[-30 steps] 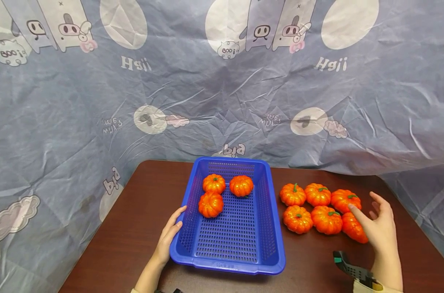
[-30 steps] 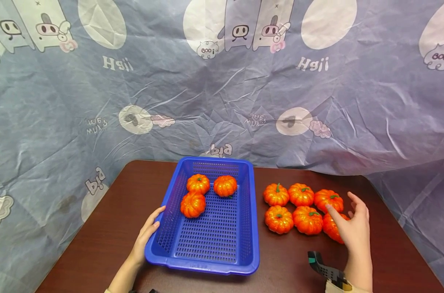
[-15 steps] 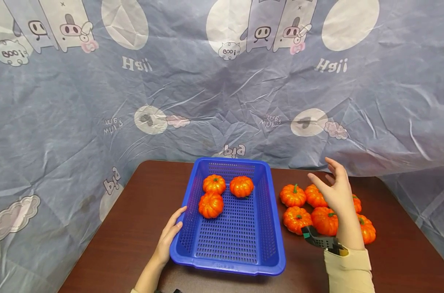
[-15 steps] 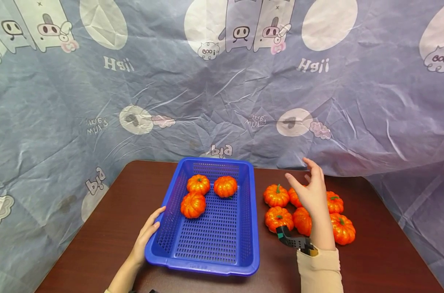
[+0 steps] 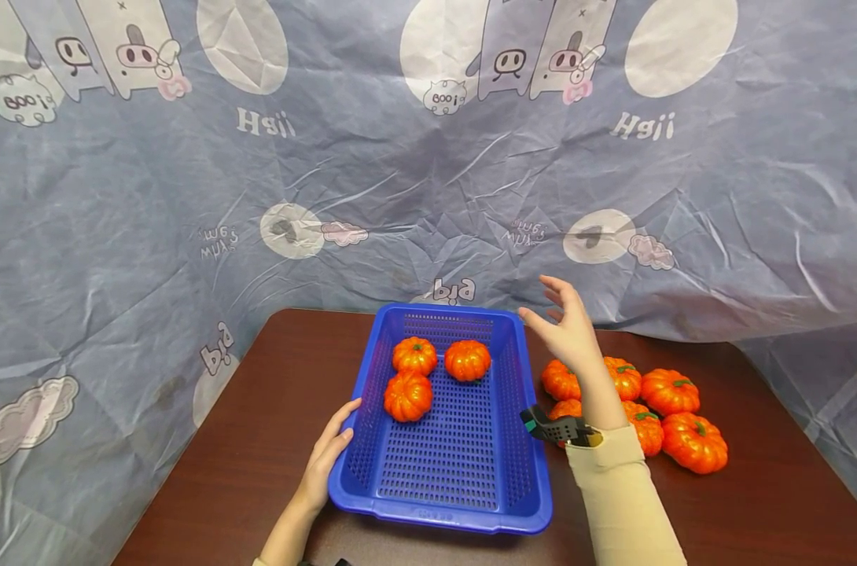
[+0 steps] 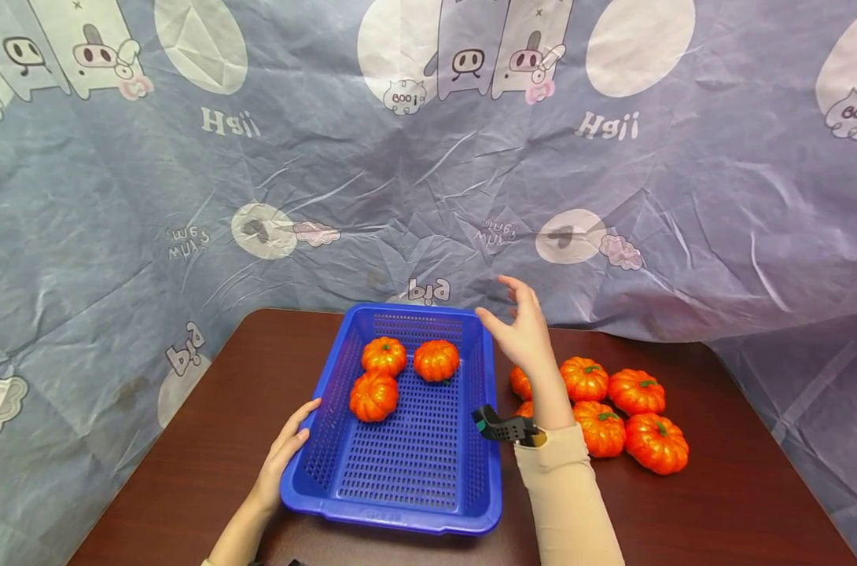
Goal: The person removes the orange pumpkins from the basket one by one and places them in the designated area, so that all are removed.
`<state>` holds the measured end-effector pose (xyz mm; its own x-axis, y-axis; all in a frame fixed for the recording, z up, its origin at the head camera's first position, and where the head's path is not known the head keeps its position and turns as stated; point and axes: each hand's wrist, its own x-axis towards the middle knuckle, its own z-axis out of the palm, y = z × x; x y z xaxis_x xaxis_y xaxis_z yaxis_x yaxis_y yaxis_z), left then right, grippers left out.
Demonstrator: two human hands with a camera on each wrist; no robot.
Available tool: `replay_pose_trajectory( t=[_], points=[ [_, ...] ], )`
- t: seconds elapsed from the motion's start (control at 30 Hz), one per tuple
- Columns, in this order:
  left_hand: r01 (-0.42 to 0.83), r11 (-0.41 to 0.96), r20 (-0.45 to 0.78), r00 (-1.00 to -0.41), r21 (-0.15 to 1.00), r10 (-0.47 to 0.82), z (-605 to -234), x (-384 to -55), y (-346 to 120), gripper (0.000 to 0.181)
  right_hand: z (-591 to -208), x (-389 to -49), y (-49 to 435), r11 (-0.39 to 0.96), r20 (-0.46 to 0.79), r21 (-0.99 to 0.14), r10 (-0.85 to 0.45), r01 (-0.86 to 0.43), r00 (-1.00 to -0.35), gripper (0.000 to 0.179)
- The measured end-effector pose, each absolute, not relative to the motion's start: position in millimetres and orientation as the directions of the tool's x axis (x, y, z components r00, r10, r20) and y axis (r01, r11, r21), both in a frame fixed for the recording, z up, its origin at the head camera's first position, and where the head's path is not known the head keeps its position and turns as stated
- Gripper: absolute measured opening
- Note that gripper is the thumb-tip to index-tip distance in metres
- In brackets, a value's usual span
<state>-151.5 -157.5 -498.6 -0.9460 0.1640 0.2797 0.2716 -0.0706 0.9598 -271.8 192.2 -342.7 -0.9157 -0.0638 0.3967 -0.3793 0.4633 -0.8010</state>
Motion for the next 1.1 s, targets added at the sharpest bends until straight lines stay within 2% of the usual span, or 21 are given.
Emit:
replay_pose_trajectory(
  t=[0.37, 0.63, 0.83, 1.1],
  points=[
    [0.277, -0.074, 0.285, -0.944, 0.958, 0.165, -499.0, -151.8, -158.4, 0.045, -367.9, -294.3, 135.5, 0.502, 0.276, -0.798, -0.188, -0.334, -0.942, 0.061],
    [0.304, -0.027, 0.305, -0.941, 0.952, 0.146, -498.8, -152.8, -157.9, 0.044, -388.4, -299.6, 115.1, 0.552, 0.186, -0.797, -0.161, -0.245, -0.969, 0.062],
    [0.288, -0.036, 0.29, -0.947, 0.957, 0.134, -499.3, -154.1, -157.4, 0.045, -401.9, -303.8, 112.2, 0.557, 0.184, -0.803, -0.11, -0.214, -0.977, 0.064],
    [0.286, -0.049, 0.29, -0.947, 0.957, 0.14, -500.3, -153.8, -157.8, 0.045, -420.1, -309.2, 104.6, 0.671, 0.156, -0.712, -0.134, -0.206, -0.979, 0.066]
  ],
)
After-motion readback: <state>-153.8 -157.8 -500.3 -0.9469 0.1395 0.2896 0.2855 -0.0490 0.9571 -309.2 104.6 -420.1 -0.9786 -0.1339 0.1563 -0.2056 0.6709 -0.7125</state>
